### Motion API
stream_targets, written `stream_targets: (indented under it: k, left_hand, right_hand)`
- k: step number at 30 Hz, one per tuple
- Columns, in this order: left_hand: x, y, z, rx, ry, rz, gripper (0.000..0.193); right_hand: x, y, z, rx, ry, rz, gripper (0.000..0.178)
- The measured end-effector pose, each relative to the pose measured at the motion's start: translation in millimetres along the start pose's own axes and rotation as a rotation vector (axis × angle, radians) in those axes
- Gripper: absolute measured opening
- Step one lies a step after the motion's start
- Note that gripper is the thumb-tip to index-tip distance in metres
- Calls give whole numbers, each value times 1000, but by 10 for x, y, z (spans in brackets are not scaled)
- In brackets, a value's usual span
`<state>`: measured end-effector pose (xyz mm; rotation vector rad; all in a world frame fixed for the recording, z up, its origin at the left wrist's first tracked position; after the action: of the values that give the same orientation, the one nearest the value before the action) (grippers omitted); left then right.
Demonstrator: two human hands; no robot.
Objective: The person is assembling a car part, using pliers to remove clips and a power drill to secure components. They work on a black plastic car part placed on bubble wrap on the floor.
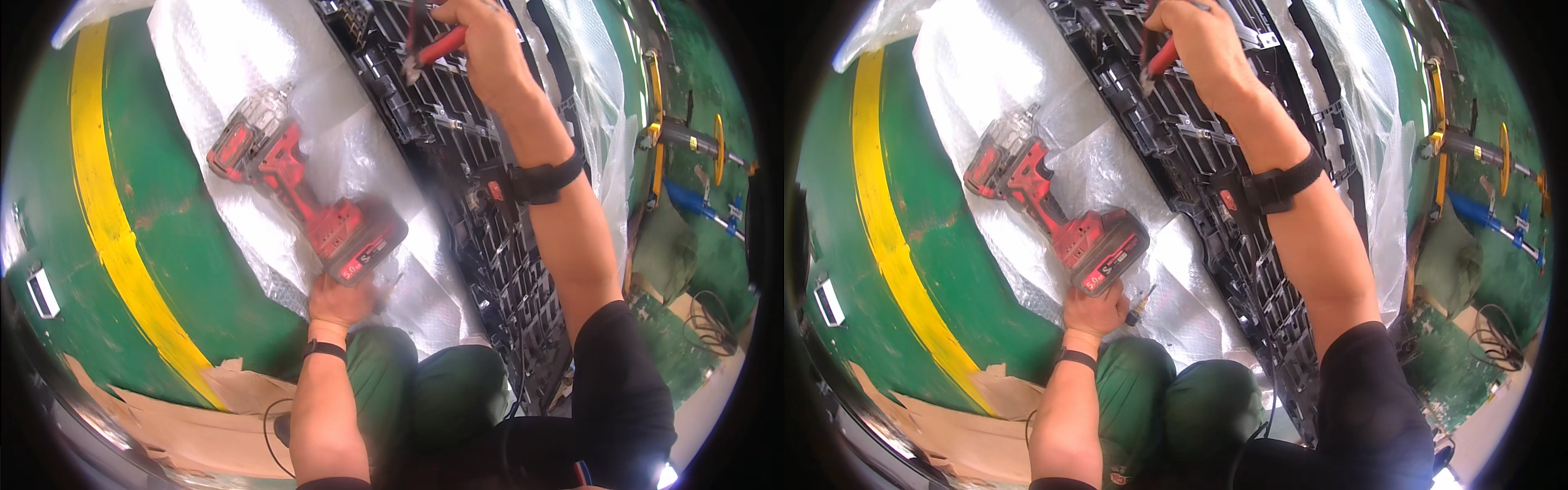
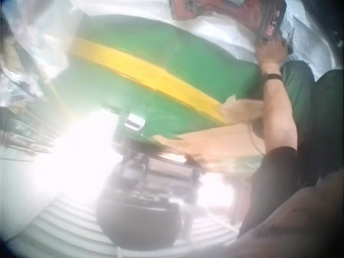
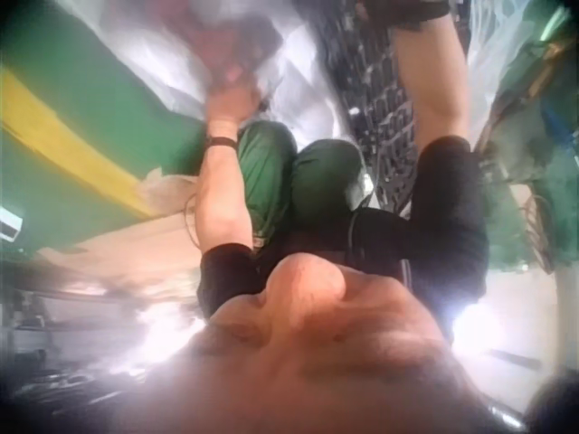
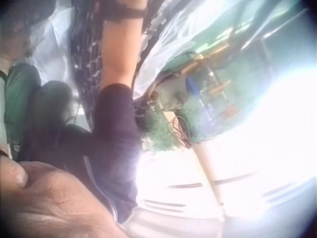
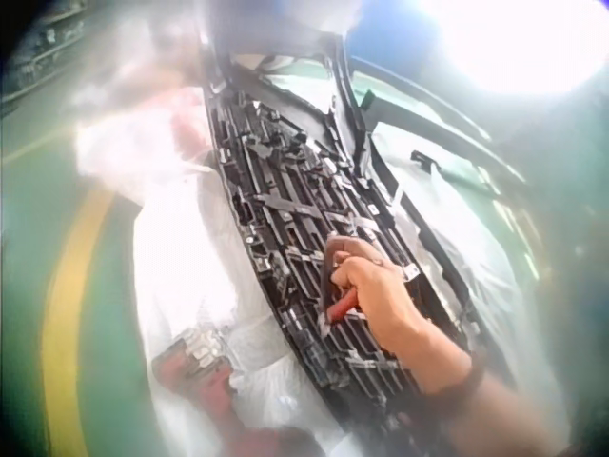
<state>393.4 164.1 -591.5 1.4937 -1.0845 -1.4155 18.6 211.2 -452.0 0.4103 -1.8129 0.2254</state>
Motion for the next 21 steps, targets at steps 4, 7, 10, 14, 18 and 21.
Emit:
stream_targets:
  k: [4,7,10,14,18,21]
  left_hand:
    - [-47,-6,36,-18,-26,-29,14]
    - [-34,38,38,-52,-27,-28,13]
    - [-68,99,93,-64,-54,-19,12]
    - [-84,144,115,-50,-69,4,11]
    - [-70,140,116,-87,-88,30,12]
    - [-77,160,139,-88,-95,39,13]
  right_hand:
    - [-453,299,321,7,280,-187,32]
    - [-436,43,289,96,-112,368,54]
    - [-455,34,288,50,-92,444,57]
    - [-505,46,337,156,-99,539,58]
    - [-595,41,337,236,-119,545,59]
    - [-610,43,309,201,-76,562,55]
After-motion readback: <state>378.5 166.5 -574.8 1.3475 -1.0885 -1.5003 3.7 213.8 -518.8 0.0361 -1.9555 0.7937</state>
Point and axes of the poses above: each hand's wrist, its own z-axis towards the middle knuckle, its own y-axis out of the back of the hand, x = y × z, the point moved 5 cm from there along z, towards the middle knuckle, and after that the axes turned 5 degrees about z, right-handed, at the moved point
